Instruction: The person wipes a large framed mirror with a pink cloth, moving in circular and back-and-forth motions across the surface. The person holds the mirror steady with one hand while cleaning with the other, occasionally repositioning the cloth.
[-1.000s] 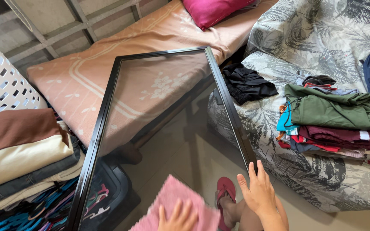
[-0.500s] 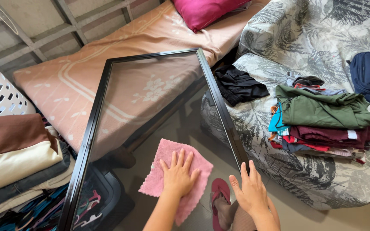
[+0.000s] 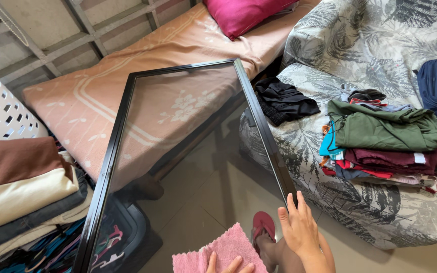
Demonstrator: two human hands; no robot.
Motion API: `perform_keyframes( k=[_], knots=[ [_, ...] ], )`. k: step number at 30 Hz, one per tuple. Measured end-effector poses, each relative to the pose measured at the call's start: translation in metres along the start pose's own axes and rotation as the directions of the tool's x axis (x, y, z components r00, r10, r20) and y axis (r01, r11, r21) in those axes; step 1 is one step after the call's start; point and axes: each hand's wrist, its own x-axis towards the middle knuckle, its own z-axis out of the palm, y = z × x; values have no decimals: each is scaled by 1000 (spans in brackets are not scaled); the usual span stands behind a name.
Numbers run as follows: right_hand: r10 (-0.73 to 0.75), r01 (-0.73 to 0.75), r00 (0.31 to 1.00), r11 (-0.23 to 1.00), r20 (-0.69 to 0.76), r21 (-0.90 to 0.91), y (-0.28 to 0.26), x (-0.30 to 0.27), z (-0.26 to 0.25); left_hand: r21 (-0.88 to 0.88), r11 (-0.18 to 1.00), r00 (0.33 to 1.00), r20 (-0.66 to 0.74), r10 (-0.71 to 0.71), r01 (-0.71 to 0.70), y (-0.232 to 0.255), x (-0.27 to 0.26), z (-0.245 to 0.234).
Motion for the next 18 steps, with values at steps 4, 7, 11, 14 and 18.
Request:
perform_keyframes(
  k=[4,7,11,14,18],
  knots=[
    [38,-15,997,941,-62,339,22,11,3,-133,980,989,-21,146,-147,-19,63,-16],
    [92,-27,991,845,-95,534,37,14,7,-477,872,854,495,161,112,-42,142,-54],
    [230,-152,973,511,36,846,46,18,12,-294,846,765,617,-188,445,-62,223,-56],
    [302,-235,947,414,110,879,48,20,8,-191,830,783,490,-383,525,-67,243,-37],
    [349,-307,916,289,199,907,49,23,0,-216,864,765,591,-255,455,-34,216,-37]
  ],
)
